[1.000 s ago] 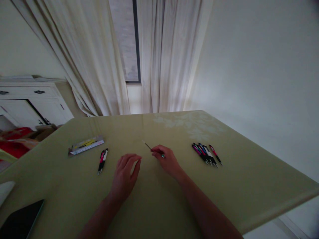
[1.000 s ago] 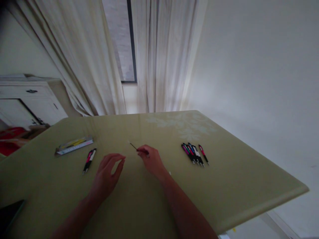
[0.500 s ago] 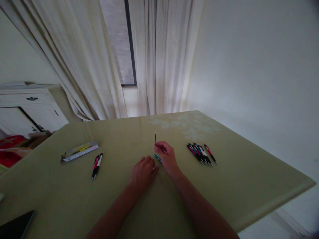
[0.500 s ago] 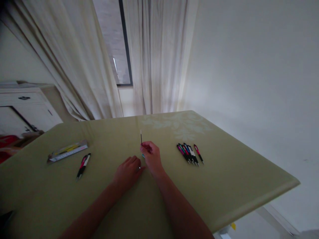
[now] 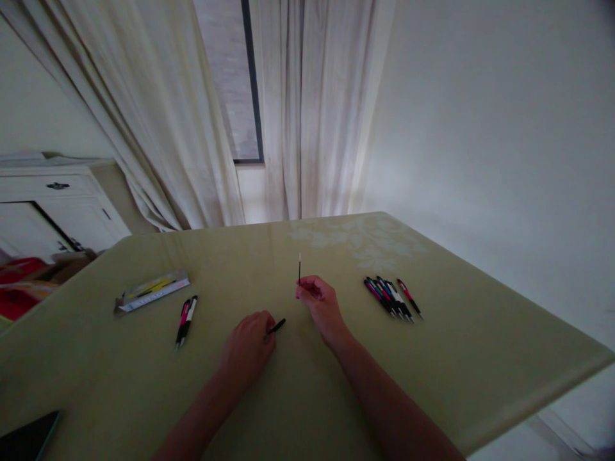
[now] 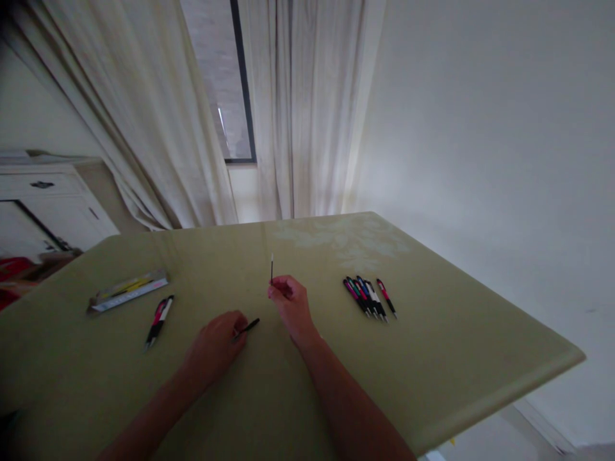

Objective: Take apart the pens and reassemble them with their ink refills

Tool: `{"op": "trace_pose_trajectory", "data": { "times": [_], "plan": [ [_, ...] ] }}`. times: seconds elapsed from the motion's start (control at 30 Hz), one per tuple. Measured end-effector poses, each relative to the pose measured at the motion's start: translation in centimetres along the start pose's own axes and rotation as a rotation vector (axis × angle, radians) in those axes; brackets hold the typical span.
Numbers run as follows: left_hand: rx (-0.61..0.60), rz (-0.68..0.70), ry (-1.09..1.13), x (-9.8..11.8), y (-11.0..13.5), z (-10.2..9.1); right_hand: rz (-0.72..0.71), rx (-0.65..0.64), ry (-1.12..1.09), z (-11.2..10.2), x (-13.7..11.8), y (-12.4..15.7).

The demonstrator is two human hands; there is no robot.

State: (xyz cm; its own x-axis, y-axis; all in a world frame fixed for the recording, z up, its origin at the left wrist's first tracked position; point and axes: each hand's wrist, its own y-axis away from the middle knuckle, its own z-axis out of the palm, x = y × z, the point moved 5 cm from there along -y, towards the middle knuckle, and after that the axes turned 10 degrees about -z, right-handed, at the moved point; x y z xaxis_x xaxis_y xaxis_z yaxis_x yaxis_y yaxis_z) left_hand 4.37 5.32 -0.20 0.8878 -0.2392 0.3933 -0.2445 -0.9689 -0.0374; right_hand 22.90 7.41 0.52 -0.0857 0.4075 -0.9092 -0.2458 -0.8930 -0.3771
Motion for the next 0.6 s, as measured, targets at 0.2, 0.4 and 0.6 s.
{"op": "trace_pose_trajectory", "data": {
  "times": [0.2,0.4,0.6],
  "plan": [
    [0.105,0.026,0.546,-2.6,1.6,-0.7,0.110,-0.090,-0.078,1.9,-0.9,1.6],
    [0.127,0.060,0.664,-2.0,1.7,-1.4,0.156,-0.114,-0.091,2.7,-1.8,2.4],
    [0.113,0.090,0.665,-1.4,1.8,-1.2,0.138,-0.093,-0.090,2.5,-2.0,2.4]
  ]
}}
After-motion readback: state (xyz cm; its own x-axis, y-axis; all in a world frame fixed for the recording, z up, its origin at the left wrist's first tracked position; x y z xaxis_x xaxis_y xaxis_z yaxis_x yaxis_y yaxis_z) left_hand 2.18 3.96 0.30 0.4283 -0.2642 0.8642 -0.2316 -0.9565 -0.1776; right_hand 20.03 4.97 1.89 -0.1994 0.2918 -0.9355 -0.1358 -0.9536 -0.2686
